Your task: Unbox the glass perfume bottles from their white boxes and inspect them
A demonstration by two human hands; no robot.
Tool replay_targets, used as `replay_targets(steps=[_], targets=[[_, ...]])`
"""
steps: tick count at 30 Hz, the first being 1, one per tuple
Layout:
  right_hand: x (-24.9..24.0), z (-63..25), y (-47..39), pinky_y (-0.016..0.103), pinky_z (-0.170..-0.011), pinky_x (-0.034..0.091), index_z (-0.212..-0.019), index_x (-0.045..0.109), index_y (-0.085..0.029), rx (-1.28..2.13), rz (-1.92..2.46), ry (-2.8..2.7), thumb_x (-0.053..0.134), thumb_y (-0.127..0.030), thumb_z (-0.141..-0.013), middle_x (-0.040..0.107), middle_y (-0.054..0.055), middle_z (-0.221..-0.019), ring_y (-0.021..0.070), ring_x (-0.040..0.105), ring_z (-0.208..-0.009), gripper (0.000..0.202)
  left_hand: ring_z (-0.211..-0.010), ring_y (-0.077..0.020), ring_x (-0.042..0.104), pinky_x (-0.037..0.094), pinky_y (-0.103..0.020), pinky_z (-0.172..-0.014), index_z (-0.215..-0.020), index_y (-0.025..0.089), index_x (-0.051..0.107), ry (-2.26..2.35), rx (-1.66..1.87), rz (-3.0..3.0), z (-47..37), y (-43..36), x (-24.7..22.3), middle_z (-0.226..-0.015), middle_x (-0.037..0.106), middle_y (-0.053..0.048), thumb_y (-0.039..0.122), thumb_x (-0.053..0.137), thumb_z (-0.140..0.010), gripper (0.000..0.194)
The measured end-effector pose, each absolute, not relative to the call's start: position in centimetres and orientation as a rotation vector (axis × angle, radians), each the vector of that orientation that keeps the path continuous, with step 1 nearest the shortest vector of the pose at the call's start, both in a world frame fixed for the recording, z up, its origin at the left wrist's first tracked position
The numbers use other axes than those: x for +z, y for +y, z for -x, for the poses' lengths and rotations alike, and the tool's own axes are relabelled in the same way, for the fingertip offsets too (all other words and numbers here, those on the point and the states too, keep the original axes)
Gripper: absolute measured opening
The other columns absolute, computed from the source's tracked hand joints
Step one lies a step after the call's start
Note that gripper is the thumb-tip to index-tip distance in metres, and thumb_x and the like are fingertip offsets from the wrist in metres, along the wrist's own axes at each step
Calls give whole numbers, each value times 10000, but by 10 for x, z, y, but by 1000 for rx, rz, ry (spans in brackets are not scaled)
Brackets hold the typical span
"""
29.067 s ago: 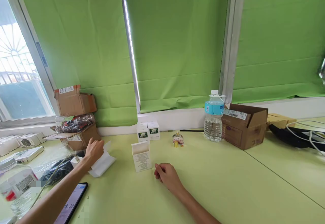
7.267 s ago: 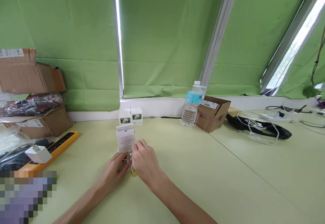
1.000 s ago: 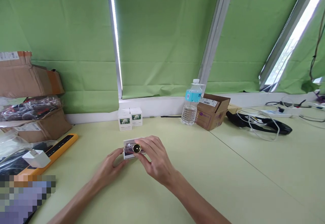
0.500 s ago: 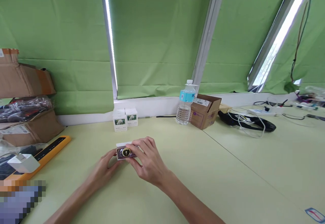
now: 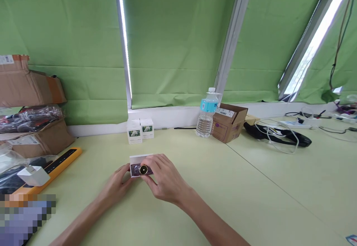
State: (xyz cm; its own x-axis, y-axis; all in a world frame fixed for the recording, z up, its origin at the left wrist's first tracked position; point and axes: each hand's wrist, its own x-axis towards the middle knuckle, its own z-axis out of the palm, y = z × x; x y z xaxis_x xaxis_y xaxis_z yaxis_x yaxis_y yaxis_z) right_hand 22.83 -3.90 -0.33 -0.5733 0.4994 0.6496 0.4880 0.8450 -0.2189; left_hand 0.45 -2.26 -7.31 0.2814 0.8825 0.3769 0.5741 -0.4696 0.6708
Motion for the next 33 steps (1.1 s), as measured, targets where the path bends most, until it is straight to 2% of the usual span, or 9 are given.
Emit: replay_targets(steps=[7,21,29,33], targets=[[-1,-229,-40,349,-811,447,-1069,514,-216,29,690,-2256,524,-336,-921,644,63,-1001,194,560,-884,191,-1108,-248,593,472,-372,-930,-1195,273,576,1295,1038,-2141,-5,-22,-73,-1208,645,-48,226,512,-858,346],[-3,-225,-43,374,-803,475,-1101,554,-214,41,737,-2206,524,-290,-917,605,95,-1049,218,553,-937,202,-1121,-240,577,473,-359,-915,-1176,276,573,1301,999,-2189,-4,-23,-74,-1216,630,-44,202,485,-880,317],[-5,-217,-47,376,-809,454,-1047,583,-199,48,862,-2155,540,-227,-897,617,60,-907,204,545,-866,159,-1110,-226,586,480,-341,-900,-1196,276,555,1309,996,-2214,-4,-23,-74,-1211,632,-36,183,480,-885,334],[-8,-216,-48,387,-833,436,-1053,589,-187,44,869,-2189,539,-256,-907,627,65,-934,210,542,-889,169,-1106,-219,587,481,-341,-902,-1222,267,533,1310,997,-2245,-2,-22,-79,-1216,628,-35,122,484,-854,399]])
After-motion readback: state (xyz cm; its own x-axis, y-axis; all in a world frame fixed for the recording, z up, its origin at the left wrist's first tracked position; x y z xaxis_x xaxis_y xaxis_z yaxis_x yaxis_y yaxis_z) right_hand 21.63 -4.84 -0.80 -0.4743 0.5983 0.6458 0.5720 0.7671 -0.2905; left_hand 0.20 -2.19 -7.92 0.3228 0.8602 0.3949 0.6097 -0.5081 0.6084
